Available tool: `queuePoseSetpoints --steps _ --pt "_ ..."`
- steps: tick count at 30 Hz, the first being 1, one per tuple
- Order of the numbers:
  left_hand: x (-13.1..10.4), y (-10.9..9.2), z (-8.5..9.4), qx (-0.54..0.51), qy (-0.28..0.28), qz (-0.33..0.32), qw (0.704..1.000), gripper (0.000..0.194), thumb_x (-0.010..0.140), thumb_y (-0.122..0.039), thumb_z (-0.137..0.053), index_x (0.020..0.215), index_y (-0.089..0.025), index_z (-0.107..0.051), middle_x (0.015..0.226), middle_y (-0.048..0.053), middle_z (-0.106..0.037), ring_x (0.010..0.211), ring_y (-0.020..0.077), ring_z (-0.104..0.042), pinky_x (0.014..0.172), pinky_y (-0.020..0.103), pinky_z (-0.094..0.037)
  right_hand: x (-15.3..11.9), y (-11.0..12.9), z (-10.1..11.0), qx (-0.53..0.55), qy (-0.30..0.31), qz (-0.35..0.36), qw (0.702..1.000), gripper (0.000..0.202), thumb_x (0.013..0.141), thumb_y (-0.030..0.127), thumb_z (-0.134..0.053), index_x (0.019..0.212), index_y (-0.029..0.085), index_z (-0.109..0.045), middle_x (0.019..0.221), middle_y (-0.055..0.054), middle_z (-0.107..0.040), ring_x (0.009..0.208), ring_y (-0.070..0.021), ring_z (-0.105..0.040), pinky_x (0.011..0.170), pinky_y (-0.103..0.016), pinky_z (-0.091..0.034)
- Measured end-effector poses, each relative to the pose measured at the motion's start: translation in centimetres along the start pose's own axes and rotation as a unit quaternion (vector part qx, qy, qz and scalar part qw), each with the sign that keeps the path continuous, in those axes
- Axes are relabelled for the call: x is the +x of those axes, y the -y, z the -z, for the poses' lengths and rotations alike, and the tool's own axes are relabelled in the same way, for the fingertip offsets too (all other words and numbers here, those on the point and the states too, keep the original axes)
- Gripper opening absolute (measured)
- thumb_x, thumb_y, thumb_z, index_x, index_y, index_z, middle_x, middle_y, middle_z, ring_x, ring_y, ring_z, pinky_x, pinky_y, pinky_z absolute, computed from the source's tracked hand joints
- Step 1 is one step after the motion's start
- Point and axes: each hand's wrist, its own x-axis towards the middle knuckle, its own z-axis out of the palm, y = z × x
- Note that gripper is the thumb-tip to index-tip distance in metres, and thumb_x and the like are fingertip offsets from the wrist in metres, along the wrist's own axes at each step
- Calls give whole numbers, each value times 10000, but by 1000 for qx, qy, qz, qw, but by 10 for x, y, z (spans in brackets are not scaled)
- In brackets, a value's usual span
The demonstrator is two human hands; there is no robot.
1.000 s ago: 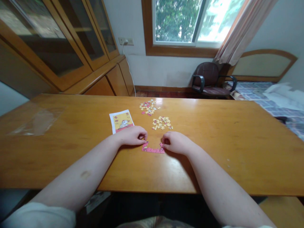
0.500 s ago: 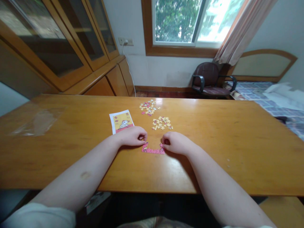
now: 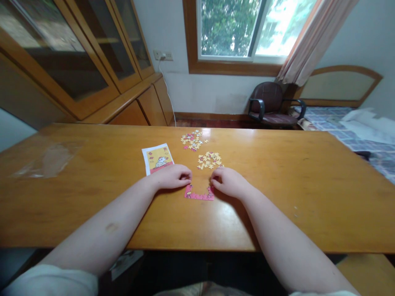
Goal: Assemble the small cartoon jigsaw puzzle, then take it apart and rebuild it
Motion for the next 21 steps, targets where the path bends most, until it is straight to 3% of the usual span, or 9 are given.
queuePoseSetpoints --steps 4,8,10,14,17,19,21 --pt "5 8 -3 10 -83 15 996 163 835 -282 -510 840 -208 -656 778 5 -655 690 155 -571 610 255 -394 10 -19 -8 11 -162 -34 986 144 844 265 -537 867 182 -652 878 -65 -657 834 -188 -589 773 -301 -443" --pt "8 16 -6 35 -217 16 975 180 861 -259 -488 842 -186 -652 806 35 -667 757 180 -587 697 290 -429 17 -30 -18 3 -249 -95 964 145 838 253 -536 874 170 -650 867 -76 -659 779 -193 -586 721 -305 -447" --pt "7 16 -2 57 -275 19 959 190 876 -257 -481 841 -180 -650 800 43 -673 772 188 -593 737 309 -435 20 -27 -15 -26 -249 -77 965 155 842 236 -527 890 171 -659 888 -83 -670 787 -197 -595 734 -309 -446" --pt "4 4 21 84 -347 28 934 178 882 -280 -502 853 -191 -653 839 43 -678 814 197 -597 789 329 -432 32 -22 10 -103 -179 -42 977 151 840 246 -550 828 195 -692 891 -81 -695 825 -216 -618 761 -316 -443" --pt "13 -5 35 37 -343 82 935 159 864 -270 -520 814 -195 -651 807 34 -669 759 189 -591 708 306 -441 47 -32 24 -114 -233 -80 962 152 836 226 -549 848 191 -697 913 -84 -707 853 -227 -629 776 -325 -450" --pt "22 -5 32 -8 -363 78 929 163 868 -264 -512 816 -190 -648 818 30 -664 738 176 -584 682 291 -445 54 -42 23 -99 -290 -70 949 191 867 218 -509 888 174 -694 915 -95 -709 852 -217 -634 795 -323 -454" --pt "32 -1 22 -46 -408 73 909 173 880 -270 -500 869 -182 -649 825 31 -660 719 164 -581 661 277 -453 58 -50 15 -91 -282 -18 955 192 876 239 -515 904 170 -691 915 -94 -711 854 -212 -634 814 -324 -454"
